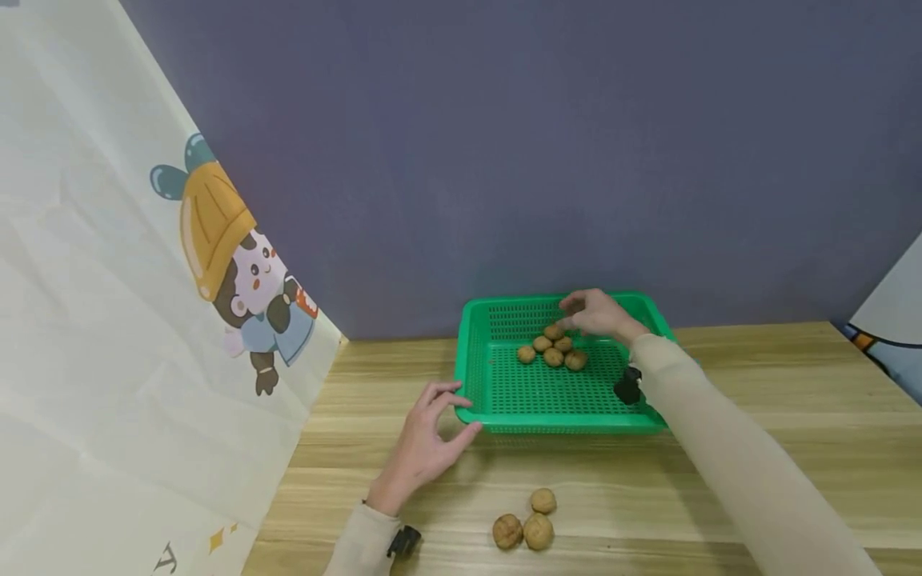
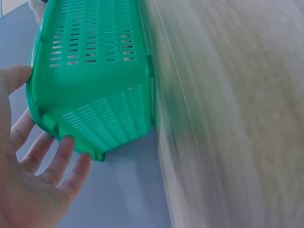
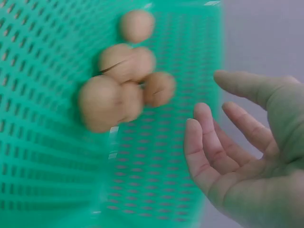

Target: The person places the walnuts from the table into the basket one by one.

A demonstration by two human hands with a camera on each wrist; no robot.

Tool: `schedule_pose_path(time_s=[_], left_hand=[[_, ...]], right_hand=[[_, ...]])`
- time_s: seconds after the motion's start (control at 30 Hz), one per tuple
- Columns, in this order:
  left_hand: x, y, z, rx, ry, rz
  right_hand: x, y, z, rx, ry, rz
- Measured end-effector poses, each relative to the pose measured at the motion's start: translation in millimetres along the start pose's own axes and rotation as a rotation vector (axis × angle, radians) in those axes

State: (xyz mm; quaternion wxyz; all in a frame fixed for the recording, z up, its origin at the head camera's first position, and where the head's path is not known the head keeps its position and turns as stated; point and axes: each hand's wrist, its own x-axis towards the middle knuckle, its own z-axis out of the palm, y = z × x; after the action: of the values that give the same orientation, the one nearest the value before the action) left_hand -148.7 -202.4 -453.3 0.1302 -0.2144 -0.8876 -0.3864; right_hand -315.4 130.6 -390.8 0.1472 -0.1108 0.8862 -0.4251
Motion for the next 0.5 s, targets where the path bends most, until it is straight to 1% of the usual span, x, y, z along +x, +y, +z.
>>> schedule_pose_path(time_s=[0.13, 0.27, 0.4, 0.5], left_hand=[[-0.9, -0.6, -0.4, 0.004, 0.005, -0.009], [-1.1, -1.8, -0.9, 0.011, 0.017, -0.016], [-0.1, -2.6, 0.9, 0.024, 0.012, -0.006], [0.1, -2.1, 1.8, 0.015, 0.013, -0.004]], right_hand=[[-20.7, -17.7, -6.9, -0.081, 0.037, -0.094], [-49.5, -30.4, -5.2, -0.106, 0.073, -0.179], [-84.0, -34.1, 3.6, -0.017, 0.095, -0.230], [-109.2, -30.7, 18.4, 0.073, 0.105, -0.266]])
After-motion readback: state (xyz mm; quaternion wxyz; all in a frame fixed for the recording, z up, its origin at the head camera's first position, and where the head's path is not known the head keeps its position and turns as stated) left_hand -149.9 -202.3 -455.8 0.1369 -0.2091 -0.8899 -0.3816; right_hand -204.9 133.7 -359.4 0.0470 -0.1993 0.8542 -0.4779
